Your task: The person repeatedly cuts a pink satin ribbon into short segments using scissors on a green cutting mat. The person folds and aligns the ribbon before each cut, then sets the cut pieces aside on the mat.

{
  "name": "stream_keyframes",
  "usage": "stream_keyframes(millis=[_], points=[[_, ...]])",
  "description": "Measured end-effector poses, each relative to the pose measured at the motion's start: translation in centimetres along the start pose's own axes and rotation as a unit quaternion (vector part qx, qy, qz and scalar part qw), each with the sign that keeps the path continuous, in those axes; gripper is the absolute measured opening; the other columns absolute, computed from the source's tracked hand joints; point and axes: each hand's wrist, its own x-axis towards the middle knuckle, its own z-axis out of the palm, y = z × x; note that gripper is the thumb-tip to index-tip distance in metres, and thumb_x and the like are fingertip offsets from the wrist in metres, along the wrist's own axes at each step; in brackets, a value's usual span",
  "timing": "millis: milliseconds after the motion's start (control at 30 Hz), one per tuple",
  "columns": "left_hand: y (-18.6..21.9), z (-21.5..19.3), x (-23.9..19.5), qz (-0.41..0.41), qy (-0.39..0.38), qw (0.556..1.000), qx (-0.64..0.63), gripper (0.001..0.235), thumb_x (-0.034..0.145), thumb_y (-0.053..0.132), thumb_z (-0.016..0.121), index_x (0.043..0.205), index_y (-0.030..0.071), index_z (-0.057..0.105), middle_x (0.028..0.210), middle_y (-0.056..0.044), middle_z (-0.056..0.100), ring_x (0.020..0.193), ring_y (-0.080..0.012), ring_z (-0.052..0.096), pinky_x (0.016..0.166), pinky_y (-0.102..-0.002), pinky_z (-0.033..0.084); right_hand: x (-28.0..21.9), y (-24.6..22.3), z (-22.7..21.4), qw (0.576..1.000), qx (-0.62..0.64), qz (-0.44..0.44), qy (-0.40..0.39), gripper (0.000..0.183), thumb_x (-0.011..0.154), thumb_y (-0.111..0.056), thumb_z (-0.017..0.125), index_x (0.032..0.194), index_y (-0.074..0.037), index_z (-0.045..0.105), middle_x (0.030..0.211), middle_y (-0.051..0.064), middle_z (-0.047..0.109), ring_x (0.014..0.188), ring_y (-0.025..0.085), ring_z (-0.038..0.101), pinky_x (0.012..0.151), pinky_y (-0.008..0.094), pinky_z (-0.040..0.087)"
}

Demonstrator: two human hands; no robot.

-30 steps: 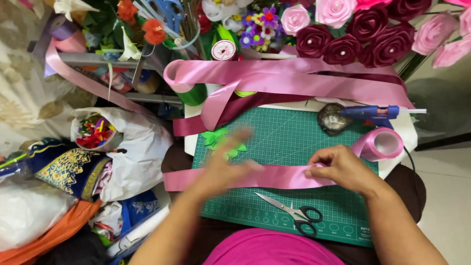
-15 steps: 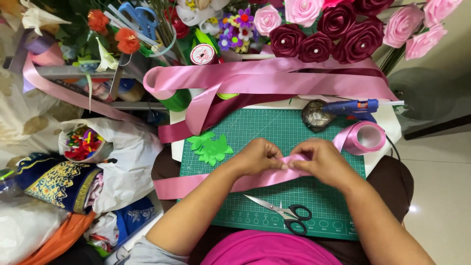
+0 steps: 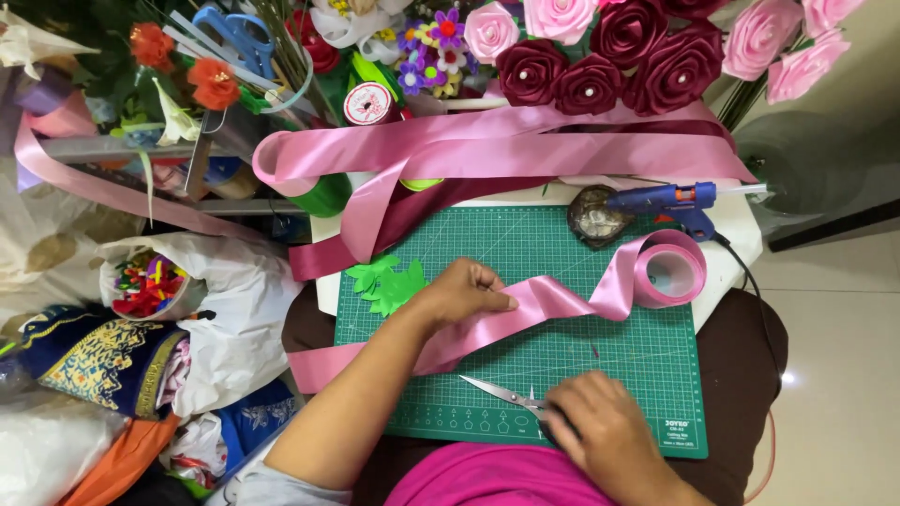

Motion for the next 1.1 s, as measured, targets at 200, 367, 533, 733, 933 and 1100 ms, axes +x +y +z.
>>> stream_keyframes(millis=[200, 367, 533, 733, 933, 1100], points=[[0.0, -1.6, -2.5, -0.017, 0.003, 1.000, -0.005, 0.012, 0.084, 0.014, 0.085, 0.079, 0.006, 0.079, 0.062, 0.001, 0.066, 0.053, -0.0065, 0.052, 0.049, -0.023, 0.037, -5.6, 2.7, 2.3, 0.982, -0.029, 0.078, -0.169, 0.027, 0.084, -0.027, 0.076, 0.107, -0.013, 0.069, 0.101, 0.004, 0.071, 0.092, 0.027, 0.061, 0.080, 0.044, 0.050], [-1.4, -2.6, -4.2, -0.009, 0.004, 0.998, -0.056, 0.018, 0.083, 0.015, 0.085, 0.070, 0.009, 0.074, 0.058, 0.007, 0.057, 0.056, -0.0036, 0.041, 0.055, -0.022, 0.028, -6.8, 3.7, 2.0, 0.900, -0.123, 0.243, -0.341, 0.033, 0.085, -0.041, 0.073, 0.111, -0.022, 0.065, 0.102, 0.000, 0.069, 0.101, 0.024, 0.065, 0.089, 0.045, 0.058], [-2.4, -2.4, -5.1, -0.004, -0.003, 0.997, -0.081, 0.011, 0.085, 0.013, 0.083, 0.078, 0.007, 0.078, 0.066, 0.005, 0.066, 0.062, -0.0030, 0.050, 0.060, -0.020, 0.034, -4.3, 3.9, -1.5, 0.853, -0.044, 0.354, -0.381, 0.024, 0.082, -0.042, 0.074, 0.103, -0.029, 0.072, 0.102, -0.010, 0.077, 0.096, 0.015, 0.073, 0.083, 0.036, 0.058], [-2.9, -2.2, -6.0, 0.010, 0.001, 0.995, -0.103, 0.014, 0.086, 0.014, 0.082, 0.075, 0.008, 0.076, 0.060, 0.007, 0.057, 0.058, -0.0029, 0.042, 0.057, -0.021, 0.028, -3.3, 4.4, -4.3, 0.779, -0.076, 0.416, -0.462, 0.021, 0.085, -0.049, 0.075, 0.086, -0.030, 0.067, 0.086, -0.015, 0.077, 0.083, 0.009, 0.072, 0.076, 0.027, 0.052], [-2.1, -1.5, -7.0, 0.023, -0.001, 0.993, -0.115, 0.023, 0.087, 0.017, 0.081, 0.068, 0.012, 0.068, 0.057, 0.010, 0.050, 0.054, -0.0021, 0.035, 0.054, -0.022, 0.024, -4.4, 5.2, -2.8, 0.731, 0.196, 0.579, -0.303, 0.022, 0.078, -0.021, 0.091, 0.081, -0.002, 0.080, 0.067, 0.008, 0.072, 0.051, 0.016, 0.055, 0.047, 0.028, 0.042], [-0.9, -1.1, -8.4, 0.038, -0.011, 0.991, -0.131, 0.033, 0.089, 0.016, 0.078, 0.063, 0.016, 0.058, 0.056, 0.010, 0.045, 0.052, -0.0016, 0.032, 0.052, -0.022, 0.022, -8.0, 6.4, 0.5, 0.603, 0.461, 0.609, -0.229, 0.018, 0.081, 0.022, 0.090, 0.097, 0.015, 0.086, 0.067, 0.023, 0.074, 0.040, 0.020, 0.054, 0.030, 0.028, 0.040]])
